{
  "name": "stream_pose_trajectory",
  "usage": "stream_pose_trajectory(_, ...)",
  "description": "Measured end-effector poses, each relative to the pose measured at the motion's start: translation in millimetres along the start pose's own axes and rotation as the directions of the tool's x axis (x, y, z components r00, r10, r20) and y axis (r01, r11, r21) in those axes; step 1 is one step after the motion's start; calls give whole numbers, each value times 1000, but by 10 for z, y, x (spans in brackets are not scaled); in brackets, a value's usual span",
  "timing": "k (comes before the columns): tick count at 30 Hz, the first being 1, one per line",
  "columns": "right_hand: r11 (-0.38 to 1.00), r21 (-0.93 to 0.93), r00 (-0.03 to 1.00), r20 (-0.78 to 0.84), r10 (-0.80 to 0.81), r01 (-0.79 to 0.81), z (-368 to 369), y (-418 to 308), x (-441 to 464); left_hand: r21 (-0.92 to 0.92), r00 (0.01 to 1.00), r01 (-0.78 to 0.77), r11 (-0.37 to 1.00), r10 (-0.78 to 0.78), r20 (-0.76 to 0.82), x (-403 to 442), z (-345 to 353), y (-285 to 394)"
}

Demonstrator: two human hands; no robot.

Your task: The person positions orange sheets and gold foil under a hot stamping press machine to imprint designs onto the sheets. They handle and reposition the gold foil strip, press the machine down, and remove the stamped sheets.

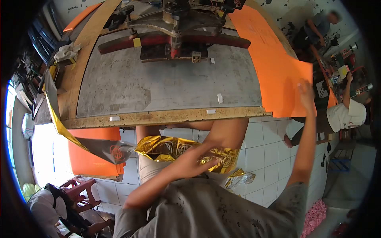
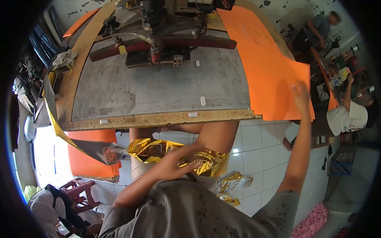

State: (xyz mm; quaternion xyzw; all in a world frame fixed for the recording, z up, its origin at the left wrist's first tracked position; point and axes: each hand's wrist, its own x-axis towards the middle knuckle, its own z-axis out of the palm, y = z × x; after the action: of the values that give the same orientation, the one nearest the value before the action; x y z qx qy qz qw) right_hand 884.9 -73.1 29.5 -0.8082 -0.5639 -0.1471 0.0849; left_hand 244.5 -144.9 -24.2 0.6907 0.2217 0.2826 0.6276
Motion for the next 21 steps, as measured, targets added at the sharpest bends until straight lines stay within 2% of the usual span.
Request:
stream_pose_trajectory(1, 996, 82, 1000, 9, -28, 27, 60, -392, -199, 17, 972, 202, 979, -203, 121, -352, -213, -101)
stream_pose_trajectory(2, 985, 161, 998, 20, -57, 53, 116, -661, -383, 24, 943, 289, 957, -289, 166, -735, -435, -216)
stream_pose_trajectory(3, 980, 194, 998, 34, -44, 37, 144, -849, -516, -122, 900, 428, 895, -411, 142, -1090, -590, -283)
stream_pose_trajectory(4, 974, 226, 998, 48, -31, 19, 165, -1002, -628, -222, 893, 433, 874, -449, -24, -1521, -669, -474)
stream_pose_trajectory(5, 966, 258, 998, 64, -16, -1, 173, -1063, -697, -401, 816, 477, 782, -564, -127, -1848, -771, -543)
stream_pose_trajectory(6, 926, 377, 995, 97, -38, -1, 58, -1067, -690, -392, 804, 446, 805, -553, -219, -2187, -878, -676)
stream_pose_trajectory(7, 914, 404, 990, 139, -30, -29, -14, -1041, -709, -359, 769, 466, 808, -571, -288, -2445, -958, -731)
stream_pose_trajectory(9, 888, 453, 977, 214, -25, -76, -128, -948, -712, -390, 629, 522, 759, -651, -426, -2836, -1053, -866)
stream_pose_trajectory(11, 873, 484, 976, 212, -53, -58, -142, -847, -695, -338, 524, 509, 792, -597, -608, -3115, -1131, -1135)
stream_pose_trajectory(14, 843, 538, 975, 190, -118, -3, -113, -782, -698, -32, 346, 581, 813, -283, -895, -3389, -1284, -1699)
stream_pose_trajectory(17, 847, 528, 977, 143, -155, 57, -57, -720, -679, 130, 269, 731, 670, -108, -957, -3627, -1554, -2126)
stream_pose_trajectory(18, 854, 515, 978, 128, -163, 75, -67, -744, -671, 61, 195, 731, 679, -122, -973, -3631, -1637, -2172)
stream_pose_trajectory(21, 845, 534, 998, 39, -56, 27, -84, -1137, -653, 214, 181, 833, 510, 115, -977, -3579, -1806, -2201)
